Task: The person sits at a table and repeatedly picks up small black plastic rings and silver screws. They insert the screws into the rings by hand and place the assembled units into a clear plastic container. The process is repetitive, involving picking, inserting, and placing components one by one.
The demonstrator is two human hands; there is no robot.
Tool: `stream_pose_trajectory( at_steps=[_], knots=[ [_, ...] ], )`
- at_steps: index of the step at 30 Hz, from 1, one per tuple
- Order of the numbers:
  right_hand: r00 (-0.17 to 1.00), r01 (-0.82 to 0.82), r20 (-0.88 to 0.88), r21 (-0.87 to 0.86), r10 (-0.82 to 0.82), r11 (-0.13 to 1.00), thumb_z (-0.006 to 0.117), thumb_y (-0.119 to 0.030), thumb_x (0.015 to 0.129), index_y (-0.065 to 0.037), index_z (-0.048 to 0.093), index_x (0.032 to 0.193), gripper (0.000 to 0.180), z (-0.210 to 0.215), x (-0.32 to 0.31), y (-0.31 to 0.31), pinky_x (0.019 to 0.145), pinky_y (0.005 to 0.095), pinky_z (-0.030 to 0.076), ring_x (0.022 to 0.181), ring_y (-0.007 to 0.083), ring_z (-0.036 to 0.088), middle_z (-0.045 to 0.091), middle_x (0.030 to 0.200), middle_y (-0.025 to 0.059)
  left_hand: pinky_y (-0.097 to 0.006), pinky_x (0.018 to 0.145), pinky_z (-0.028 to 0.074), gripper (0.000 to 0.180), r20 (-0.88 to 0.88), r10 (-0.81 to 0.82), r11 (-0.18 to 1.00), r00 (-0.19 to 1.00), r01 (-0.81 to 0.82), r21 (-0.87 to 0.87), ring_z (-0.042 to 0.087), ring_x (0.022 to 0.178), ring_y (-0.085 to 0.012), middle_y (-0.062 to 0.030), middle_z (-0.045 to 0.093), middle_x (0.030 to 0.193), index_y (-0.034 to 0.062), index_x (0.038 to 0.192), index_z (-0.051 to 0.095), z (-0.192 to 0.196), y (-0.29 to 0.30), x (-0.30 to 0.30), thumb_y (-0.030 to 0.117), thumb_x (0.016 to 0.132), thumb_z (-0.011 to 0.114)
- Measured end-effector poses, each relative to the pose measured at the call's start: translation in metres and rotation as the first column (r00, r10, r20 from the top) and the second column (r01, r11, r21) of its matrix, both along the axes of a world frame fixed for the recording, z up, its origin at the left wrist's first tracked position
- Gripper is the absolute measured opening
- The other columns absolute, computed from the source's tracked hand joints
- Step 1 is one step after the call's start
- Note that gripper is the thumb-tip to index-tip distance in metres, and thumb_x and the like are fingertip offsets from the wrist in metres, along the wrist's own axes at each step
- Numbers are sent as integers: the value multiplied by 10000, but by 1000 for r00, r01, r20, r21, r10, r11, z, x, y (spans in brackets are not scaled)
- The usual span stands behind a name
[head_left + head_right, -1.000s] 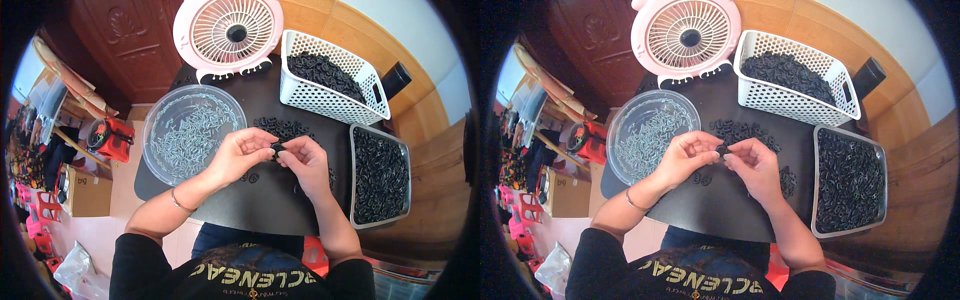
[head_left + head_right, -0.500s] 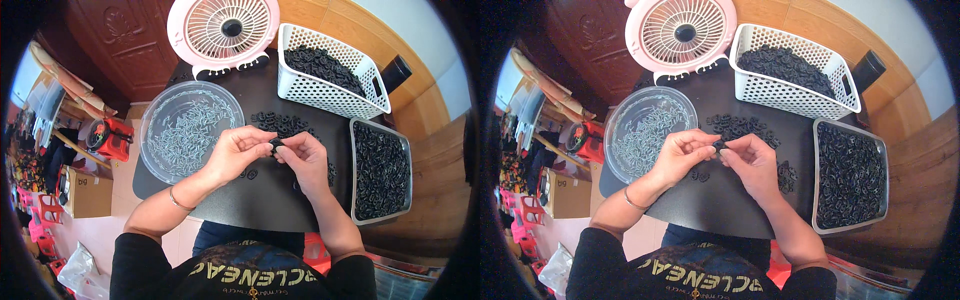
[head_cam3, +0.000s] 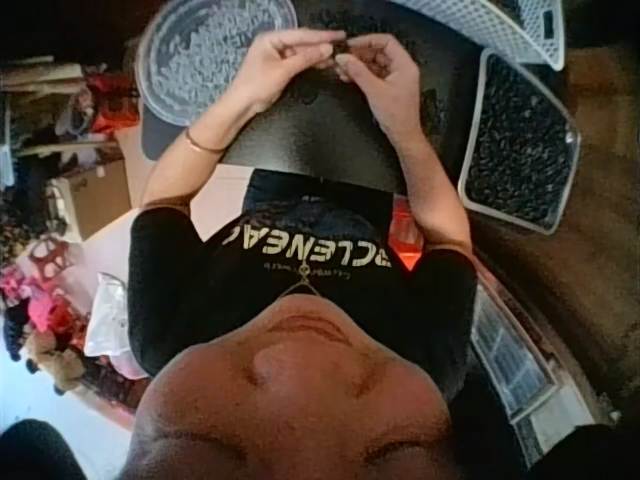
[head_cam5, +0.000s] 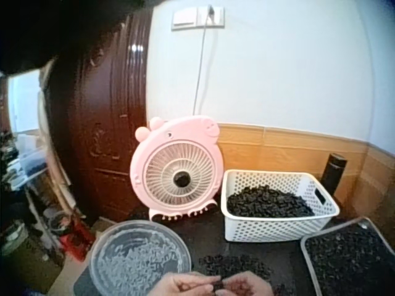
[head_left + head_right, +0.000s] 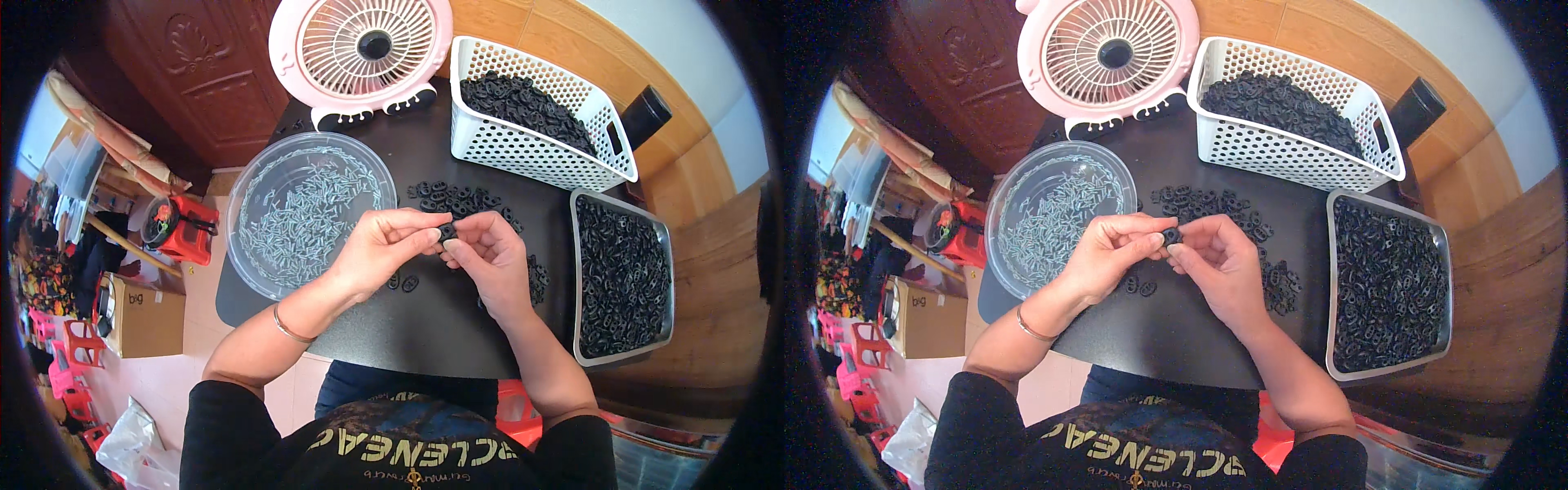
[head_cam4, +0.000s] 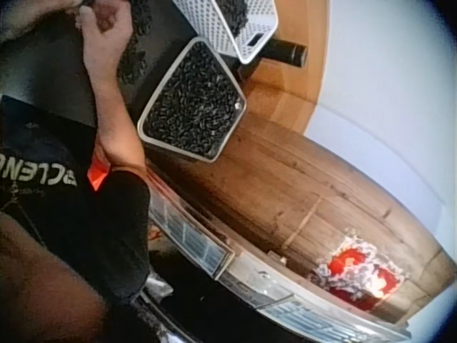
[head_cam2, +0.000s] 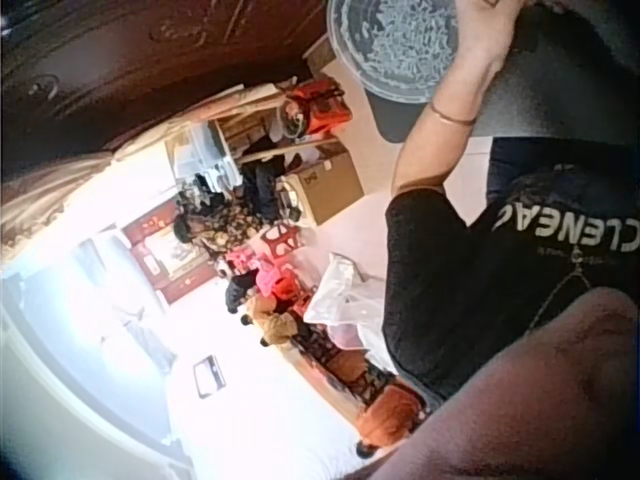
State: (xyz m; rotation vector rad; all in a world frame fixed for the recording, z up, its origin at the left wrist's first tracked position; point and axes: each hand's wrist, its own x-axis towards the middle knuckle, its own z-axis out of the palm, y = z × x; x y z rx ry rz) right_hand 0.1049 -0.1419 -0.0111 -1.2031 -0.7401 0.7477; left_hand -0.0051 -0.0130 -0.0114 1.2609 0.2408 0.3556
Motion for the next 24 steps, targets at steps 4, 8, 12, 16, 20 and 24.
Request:
stream_pose_trajectory(
  at_steps=[4, 8, 12, 16, 20, 24],
  knots=[
    [996, -11, 87, -18, 13, 1000, 602, -9, 788, -9, 534, 1016, 238, 3, -3, 0, 647, 199, 471, 726, 82, 573, 575, 807, 33, -216, 689, 480, 158, 9, -21, 987, 1000, 22, -161, 575, 749, -98, -61, 613, 843, -7, 977, 594, -7, 3, 1, 62, 837, 566],
    [980, -6, 199, -36, 13, 999, 630, -19, 769, -29, 555, 1045, 286, 0, -4, -1, 627, 181, 446, 695, 45, 535, 552, 791, -3, -208, 670, 473, 82, 8, -62, 970, 998, 62, -235, 571, 731, -94, -42, 597, 817, 26, 900, 566, -4, 4, 0, 73, 834, 574],
    [967, -9, 253, -54, 22, 999, 663, -39, 744, -45, 584, 1014, 282, -2, 0, -2, 622, 173, 434, 681, 28, 513, 535, 780, -19, -201, 660, 470, 73, -31, -119, 962, 992, 107, -252, 569, 731, -87, -32, 589, 806, 43, 875, 542, -3, 7, -2, 83, 830, 583],
    [968, -7, 249, -71, 25, 997, 674, -50, 739, -53, 587, 1013, 288, -8, 2, -3, 617, 171, 432, 675, 25, 506, 525, 772, -28, -198, 658, 472, 70, -36, -136, 949, 990, 120, -291, 567, 728, -87, -25, 585, 796, 49, 868, 545, -5, 7, -3, 86, 827, 588],
    [979, -30, 200, -76, 45, 997, 675, -51, 738, -50, 586, 1009, 285, -8, 3, -3, 629, 173, 431, 677, 27, 506, 526, 781, -31, -201, 666, 476, 63, -28, -151, 938, 988, 134, -319, 569, 733, -94, -22, 583, 804, 51, 859, 551, -7, 8, -2, 88, 825, 590],
    [987, -49, 148, -54, 57, 997, 674, -43, 738, -42, 581, 1008, 285, -4, 2, -3, 645, 174, 431, 691, 30, 511, 532, 793, -29, -204, 672, 481, 69, -33, -157, 926, 987, 135, -352, 571, 739, -97, -28, 584, 818, 46, 863, 555, -7, 8, -2, 90, 824, 592]
  ],
)
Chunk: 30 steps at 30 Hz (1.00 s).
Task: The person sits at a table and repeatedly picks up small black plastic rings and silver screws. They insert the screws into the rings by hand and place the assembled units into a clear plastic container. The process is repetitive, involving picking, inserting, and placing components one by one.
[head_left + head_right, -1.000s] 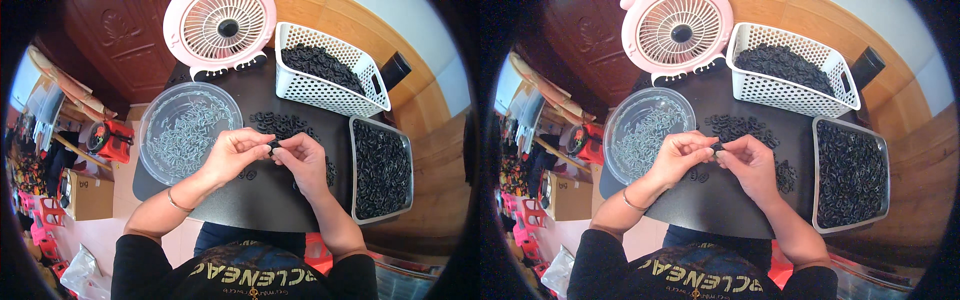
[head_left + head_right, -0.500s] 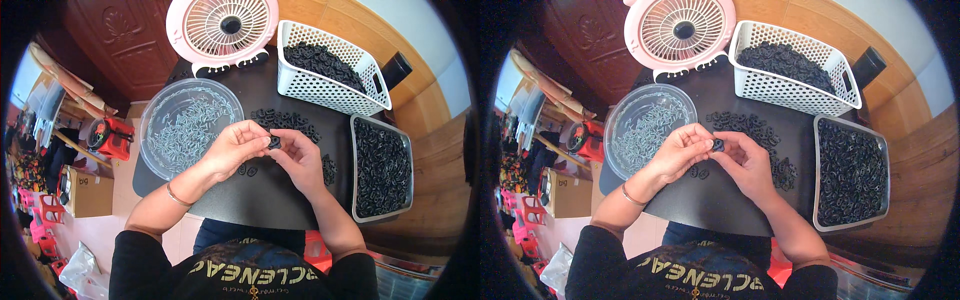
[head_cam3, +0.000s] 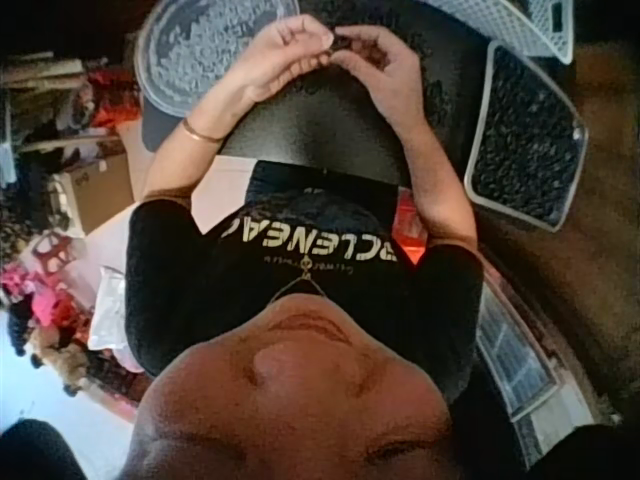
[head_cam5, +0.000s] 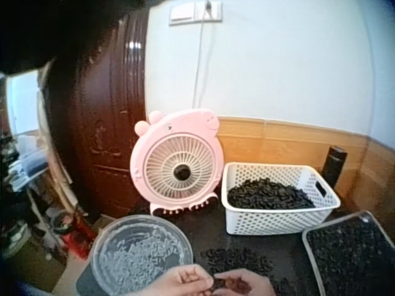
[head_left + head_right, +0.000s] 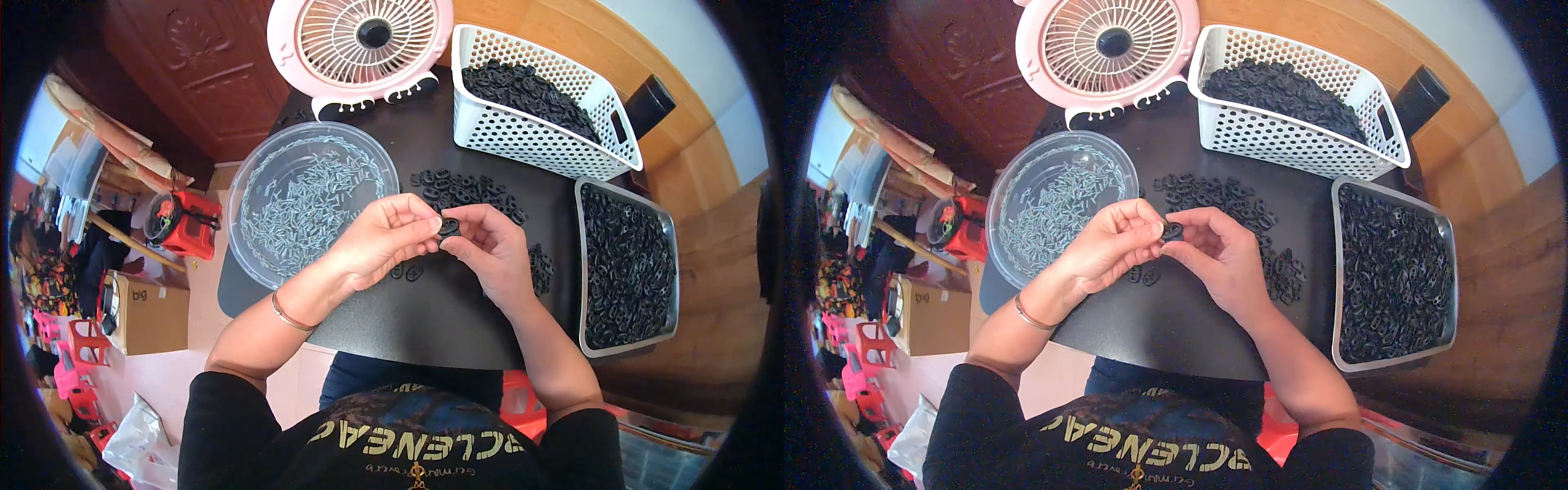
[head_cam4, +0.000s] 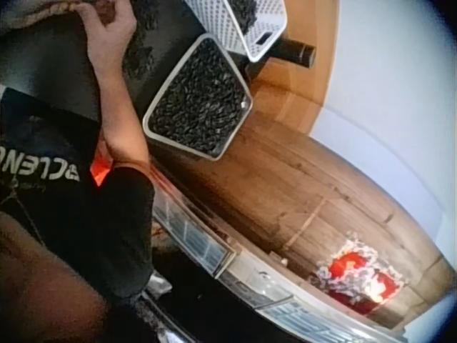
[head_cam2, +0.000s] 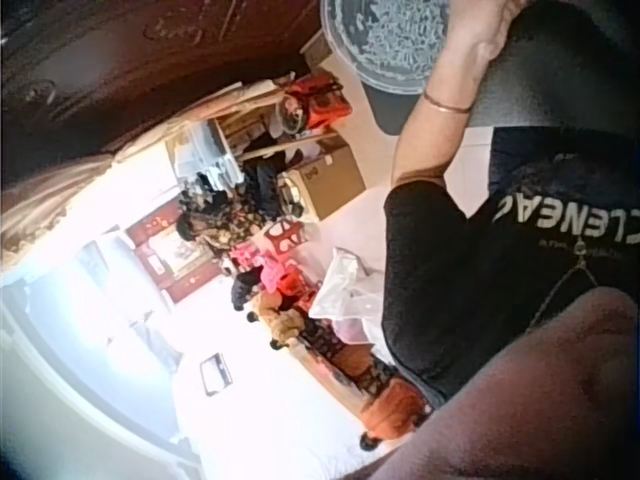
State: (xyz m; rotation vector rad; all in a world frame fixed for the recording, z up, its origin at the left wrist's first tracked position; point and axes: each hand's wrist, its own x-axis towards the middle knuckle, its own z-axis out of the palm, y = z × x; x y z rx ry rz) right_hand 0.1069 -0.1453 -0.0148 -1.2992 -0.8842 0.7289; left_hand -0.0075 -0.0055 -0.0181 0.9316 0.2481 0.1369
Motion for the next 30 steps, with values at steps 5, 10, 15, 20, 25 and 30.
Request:
stream_pose_trajectory(
  at_steps=[5, 10, 15, 20, 25, 30],
  knots=[
    [1000, -12, -17, 14, 13, 1000, 673, -35, 739, -37, 578, 1000, 278, -3, 1, 1, 646, 174, 434, 703, 30, 518, 541, 799, -23, -201, 667, 487, 74, -6, 0, 1000, 1000, 0, -2, 574, 734, -98, -34, 586, 813, 35, 867, 559, 0, 0, 0, 87, 825, 591],
    [999, -22, -33, 3, 22, 1000, 674, -33, 738, -31, 575, 993, 273, -1, 1, 0, 646, 174, 438, 713, 34, 533, 548, 793, -20, -198, 655, 490, 69, 1, 6, 1000, 1000, -6, -6, 578, 719, -99, -37, 589, 797, 30, 857, 566, 2, -1, 0, 83, 822, 594],
    [998, -37, -53, 18, 38, 999, 666, -23, 744, -24, 571, 989, 263, -1, 1, 0, 652, 177, 445, 720, 40, 539, 554, 803, -13, -197, 658, 492, 66, -9, -3, 999, 1000, 4, 37, 577, 719, -99, -38, 588, 793, 28, 849, 568, 1, 0, 0, 83, 822, 594],
    [998, -38, -52, 31, 40, 999, 658, -16, 748, -20, 568, 992, 260, -3, 2, 0, 659, 181, 450, 719, 44, 544, 565, 815, -4, -199, 658, 491, 55, -8, -7, 1000, 1000, 7, -7, 573, 716, -99, -33, 580, 789, 35, 841, 562, 4, -1, 0, 85, 831, 582],
    [998, -38, -43, 25, 39, 999, 651, -13, 754, -22, 565, 1001, 262, -1, 1, 0, 663, 177, 449, 716, 45, 547, 567, 812, -3, -200, 662, 490, 49, 17, -22, 999, 1000, 23, -48, 572, 718, -101, -33, 578, 798, 42, 842, 555, -1, 0, 0, 86, 836, 577],
    [995, -71, -61, 23, 73, 997, 638, -10, 764, -6, 559, 992, 241, 0, 2, 0, 678, 188, 458, 753, 60, 574, 604, 839, 28, -203, 662, 491, 54, 5, -21, 999, 1000, 21, -38, 576, 720, -104, -35, 582, 797, 39, 835, 558, 1, 0, -1, 85, 830, 585]
  ],
)
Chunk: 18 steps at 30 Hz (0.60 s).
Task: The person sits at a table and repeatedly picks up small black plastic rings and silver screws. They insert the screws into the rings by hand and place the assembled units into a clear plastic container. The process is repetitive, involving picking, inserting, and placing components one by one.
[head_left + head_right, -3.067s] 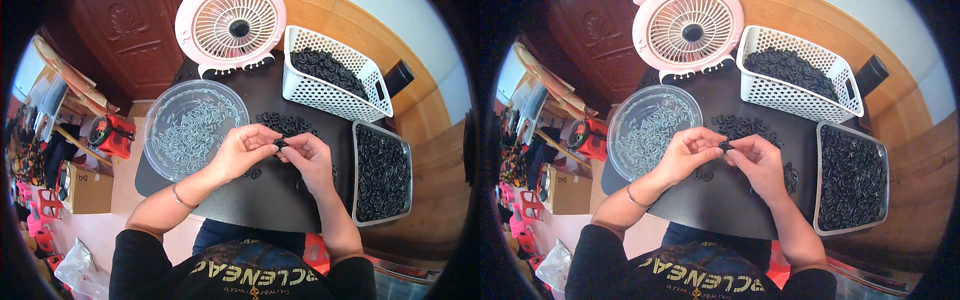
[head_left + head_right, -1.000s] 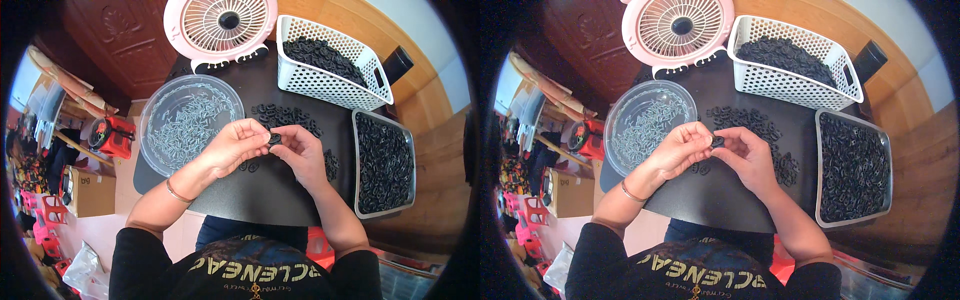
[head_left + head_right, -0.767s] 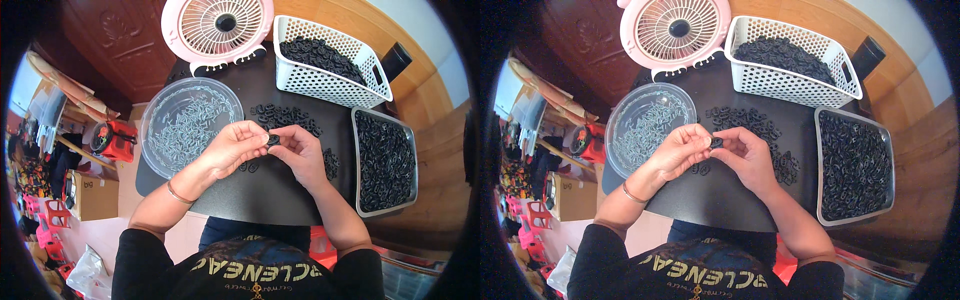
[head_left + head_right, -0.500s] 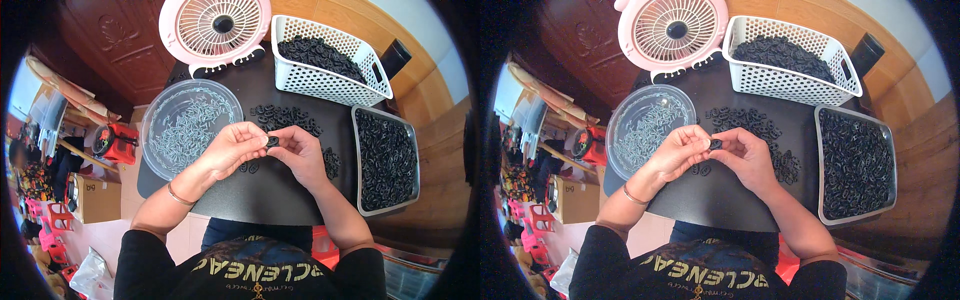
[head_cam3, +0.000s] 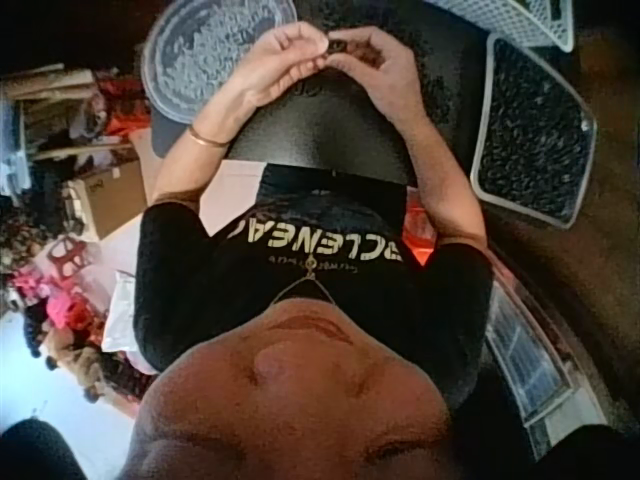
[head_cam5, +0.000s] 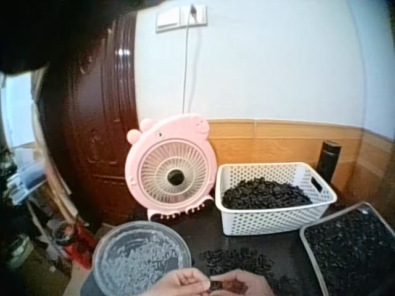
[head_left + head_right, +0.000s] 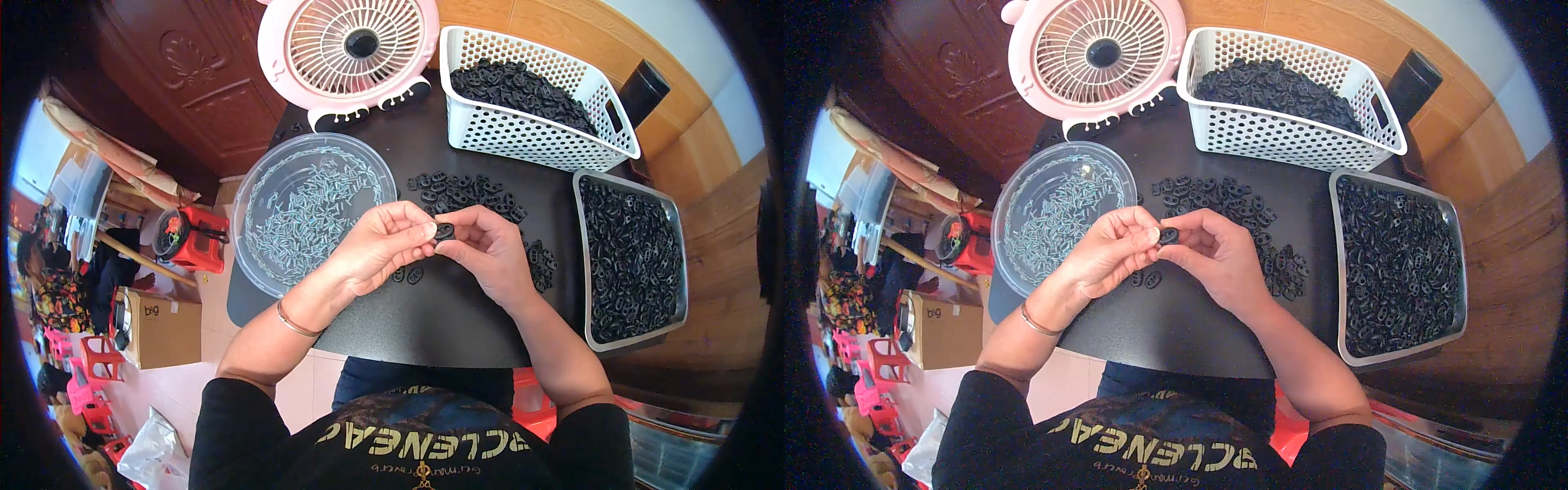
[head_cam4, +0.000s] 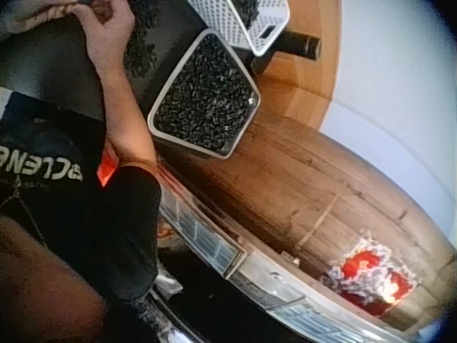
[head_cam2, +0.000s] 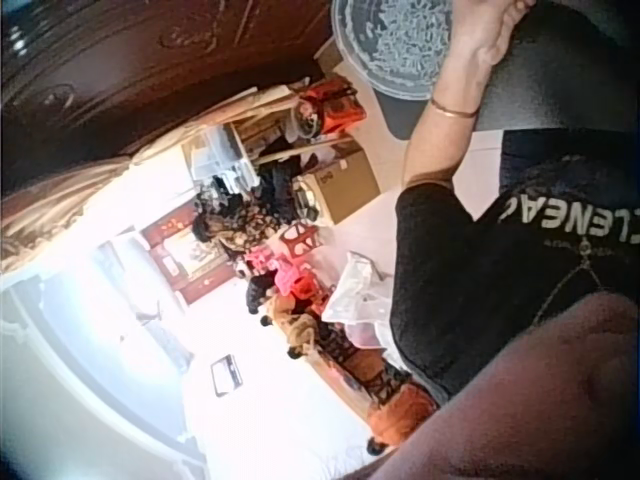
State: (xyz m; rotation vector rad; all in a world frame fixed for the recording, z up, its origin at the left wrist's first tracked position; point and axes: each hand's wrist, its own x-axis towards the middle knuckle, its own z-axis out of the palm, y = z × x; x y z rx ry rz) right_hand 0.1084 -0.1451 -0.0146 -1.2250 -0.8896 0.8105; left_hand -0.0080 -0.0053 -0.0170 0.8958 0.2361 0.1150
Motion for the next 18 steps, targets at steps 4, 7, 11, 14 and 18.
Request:
stream_pose_trajectory(
  at_steps=[4, 7, 11, 14, 18],
  knots=[
    [1000, -1, -17, 6, 1, 1000, 636, -7, 764, 7, 559, 974, 225, 1, 0, 0, 692, 201, 466, 773, 77, 589, 623, 874, 55, -205, 657, 492, 52, -5, 6, 999, 1000, -6, 32, 582, 713, -107, -43, 591, 793, 37, 834, 563, -1, 0, 1, 79, 822, 592],
    [1000, -6, -5, 2, 6, 1000, 637, -2, 762, 7, 560, 977, 228, 0, 0, 0, 698, 199, 467, 773, 78, 591, 623, 873, 55, -205, 651, 491, 48, -12, 16, 999, 1000, -15, 45, 583, 708, -107, -48, 596, 789, 37, 837, 565, -1, 0, 0, 72, 821, 593],
    [1000, 7, 3, -8, -6, 1000, 642, 0, 756, -8, 572, 993, 248, -1, 0, 1, 691, 188, 455, 757, 59, 565, 597, 835, 23, -203, 653, 488, 55, -17, 14, 999, 1000, -13, 37, 580, 715, -105, -45, 590, 792, 37, 840, 561, 1, -1, -1, 76, 820, 595],
    [999, 36, 22, -33, -35, 999, 657, -11, 745, -27, 588, 1005, 270, -3, 1, 2, 676, 182, 443, 741, 47, 538, 565, 804, -4, -203, 656, 485, 57, -3, 17, 1000, 1000, -17, 11, 577, 720, -104, -41, 587, 795, 40, 834, 556, 1, 0, 0, 81, 822, 594],
    [998, 63, 27, -25, -62, 998, 680, -25, 723, -37, 604, 1008, 295, -7, 0, 4, 651, 183, 430, 715, 43, 516, 545, 787, -16, -205, 661, 481, 64, -17, 22, 999, 1000, -22, 27, 574, 718, -106, -41, 584, 791, 52, 845, 534, 0, 1, 0, 73, 823, 590]
  ],
)
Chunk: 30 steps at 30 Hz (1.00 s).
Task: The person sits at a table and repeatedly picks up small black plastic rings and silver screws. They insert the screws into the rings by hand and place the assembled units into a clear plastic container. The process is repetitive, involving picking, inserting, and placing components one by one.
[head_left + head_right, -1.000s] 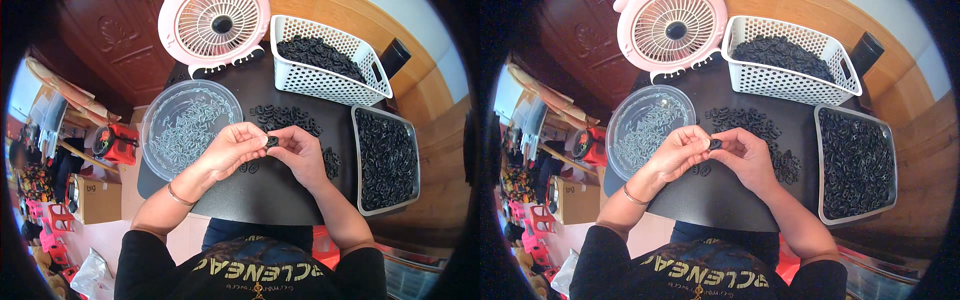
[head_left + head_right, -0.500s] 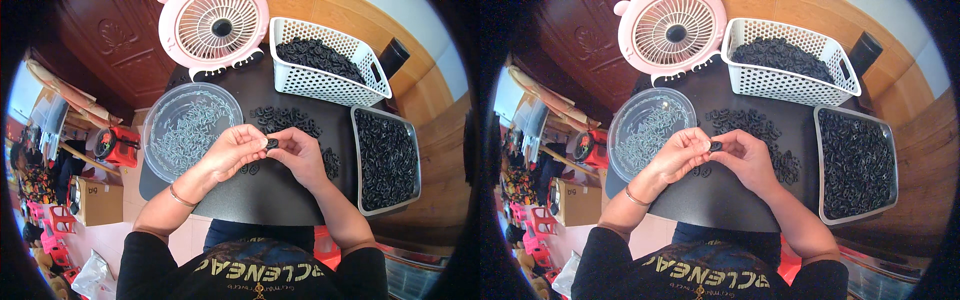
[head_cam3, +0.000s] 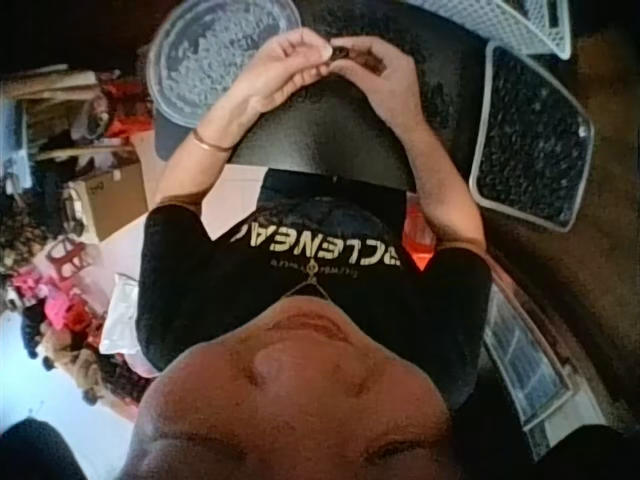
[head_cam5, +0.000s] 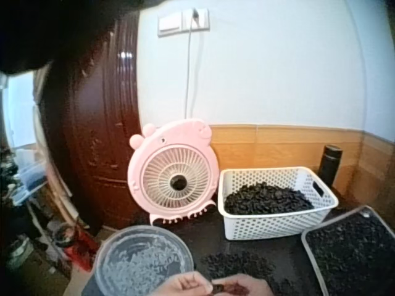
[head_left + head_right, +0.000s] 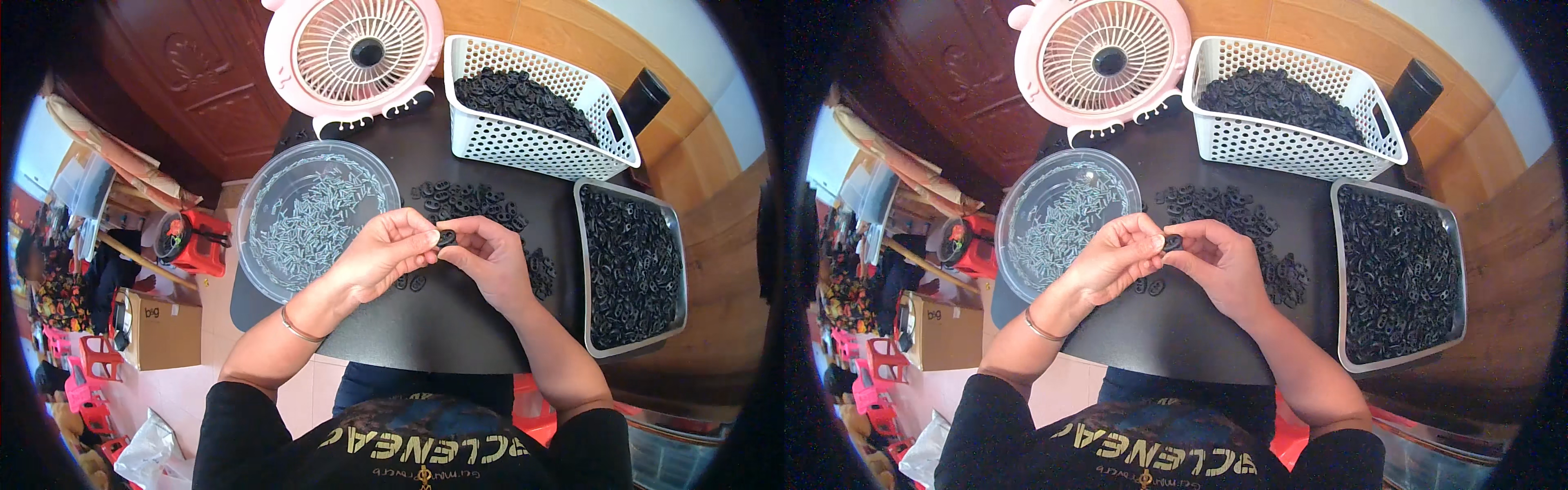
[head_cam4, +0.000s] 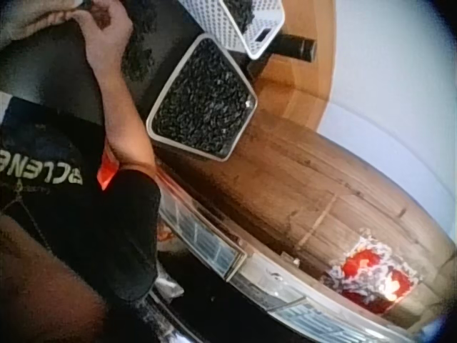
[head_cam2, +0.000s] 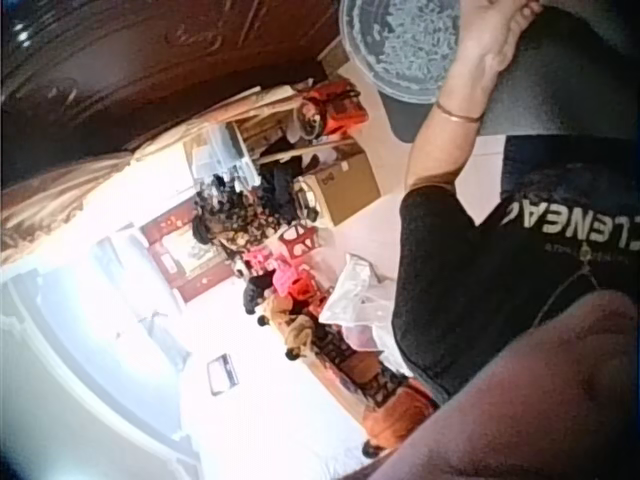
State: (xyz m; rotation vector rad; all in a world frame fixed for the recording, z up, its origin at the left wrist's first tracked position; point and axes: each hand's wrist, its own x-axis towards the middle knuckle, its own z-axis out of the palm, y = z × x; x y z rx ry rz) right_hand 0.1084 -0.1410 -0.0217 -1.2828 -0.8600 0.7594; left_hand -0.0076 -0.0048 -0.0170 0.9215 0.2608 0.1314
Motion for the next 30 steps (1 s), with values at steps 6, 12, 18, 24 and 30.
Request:
stream_pose_trajectory(
  at_steps=[6, 12, 18, 24, 30],
  knots=[
    [937, 68, 343, 14, -69, 998, 714, -47, 677, -62, 651, 926, 256, 10, 1, -6, 563, 195, 413, 622, 53, 509, 542, 725, 1, -206, 658, 476, 244, -17, -2, 999, 1000, 1, -35, 576, 718, -115, -40, 585, 775, 100, 945, 407, 7, -4, -2, 37, 807, 598],
    [928, 62, 368, 4, -59, 998, 709, -33, 671, -77, 662, 904, 241, 8, 2, -6, 538, 197, 414, 596, 50, 513, 550, 717, 4, -198, 641, 484, 209, -27, -23, 1000, 999, 23, 4, 573, 718, -98, -26, 573, 759, 84, 955, 434, 6, -6, -4, 35, 818, 584],
    [917, 99, 386, 24, -101, 995, 706, -8, 658, -47, 646, 932, 284, 25, 2, -2, 586, 203, 449, 631, 50, 529, 548, 700, 7, -169, 579, 425, 188, 9, 56, 979, 998, -57, 195, 549, 690, -66, -26, 585, 761, 67, 983, 473, 23, -1, -5, 89, 830, 580],
    [539, 332, 634, 446, -555, 831, 698, -38, 674, -53, 648, 947, 278, 95, 20, 24, 577, 200, 414, 613, 67, 488, 571, 738, 18, -150, 555, 384, 136, 196, 269, 858, 943, -327, 396, 520, 646, -36, -5, 599, 754, 73, 945, 512, 44, 25, -21, 133, 838, 569],
    [127, 505, 739, 526, -661, 685, 641, -111, 749, -51, 603, 1038, 298, 117, 97, 42, 679, 276, 479, 784, 154, 587, 598, 891, 89, -240, 654, 426, 121, 236, 285, 202, 929, -299, 932, 547, 736, -119, -30, 604, 761, 21, 882, 560, 59, 48, -38, 58, 771, 593]
  ],
)
